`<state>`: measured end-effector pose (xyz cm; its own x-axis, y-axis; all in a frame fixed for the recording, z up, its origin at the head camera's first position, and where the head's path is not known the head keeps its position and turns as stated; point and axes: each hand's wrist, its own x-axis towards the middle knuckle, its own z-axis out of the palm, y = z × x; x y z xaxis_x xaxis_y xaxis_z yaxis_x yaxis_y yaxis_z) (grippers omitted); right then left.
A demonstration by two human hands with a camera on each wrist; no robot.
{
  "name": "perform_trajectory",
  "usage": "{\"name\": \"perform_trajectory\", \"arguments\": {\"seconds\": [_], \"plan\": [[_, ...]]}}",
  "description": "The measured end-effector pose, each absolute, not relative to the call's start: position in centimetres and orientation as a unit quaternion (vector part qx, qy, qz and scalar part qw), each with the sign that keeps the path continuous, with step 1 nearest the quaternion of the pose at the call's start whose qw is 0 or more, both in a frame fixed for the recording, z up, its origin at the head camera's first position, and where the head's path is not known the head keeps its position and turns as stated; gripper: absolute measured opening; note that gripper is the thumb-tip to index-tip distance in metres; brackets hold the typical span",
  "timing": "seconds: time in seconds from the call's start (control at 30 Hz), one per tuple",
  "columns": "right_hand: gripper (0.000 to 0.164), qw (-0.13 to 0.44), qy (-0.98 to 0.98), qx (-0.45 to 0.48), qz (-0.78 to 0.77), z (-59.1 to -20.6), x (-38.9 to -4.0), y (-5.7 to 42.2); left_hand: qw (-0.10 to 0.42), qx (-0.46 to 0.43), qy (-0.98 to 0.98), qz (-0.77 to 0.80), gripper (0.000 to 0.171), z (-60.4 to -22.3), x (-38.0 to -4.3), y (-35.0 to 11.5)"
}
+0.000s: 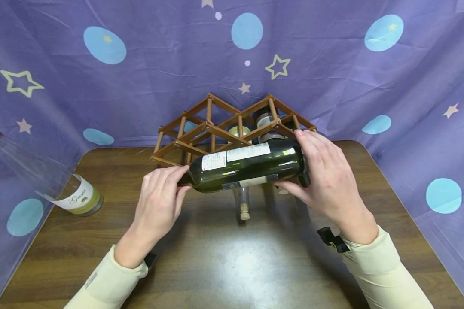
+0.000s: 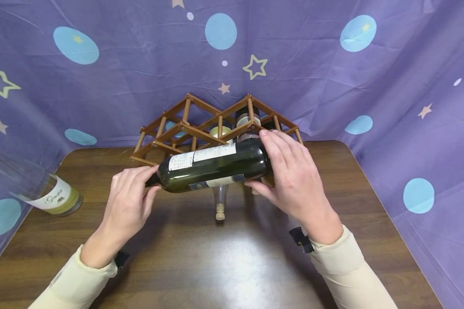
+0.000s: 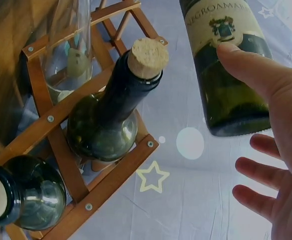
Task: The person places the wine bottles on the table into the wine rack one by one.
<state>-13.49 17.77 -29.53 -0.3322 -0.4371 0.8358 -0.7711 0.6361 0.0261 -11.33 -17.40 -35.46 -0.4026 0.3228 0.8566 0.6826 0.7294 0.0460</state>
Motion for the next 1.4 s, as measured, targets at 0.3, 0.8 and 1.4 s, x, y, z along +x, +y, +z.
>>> {"name": "perform_trajectory", "arguments": {"seconds": [0.3,0.8,1.4], "plan": [[0.100,0.434,-0.801,0.365,0.191,-29.9,-14.5,19.1,0.406,-0.270,-0.840,-0.238,0.042,-36.2,-10.6,-18.9],[0.065,0.403,-0.842,0.306,0.190,-31.9,-17.5,22.2,0.337,-0.191,-0.877,-0.285,0.041,-37.4,-9.0,-21.0],[0.044,0.305,-0.897,0.226,0.227,-35.9,-21.2,24.9,0.233,-0.045,-0.916,-0.324,0.033,-38.6,-5.0,-23.4]]}}
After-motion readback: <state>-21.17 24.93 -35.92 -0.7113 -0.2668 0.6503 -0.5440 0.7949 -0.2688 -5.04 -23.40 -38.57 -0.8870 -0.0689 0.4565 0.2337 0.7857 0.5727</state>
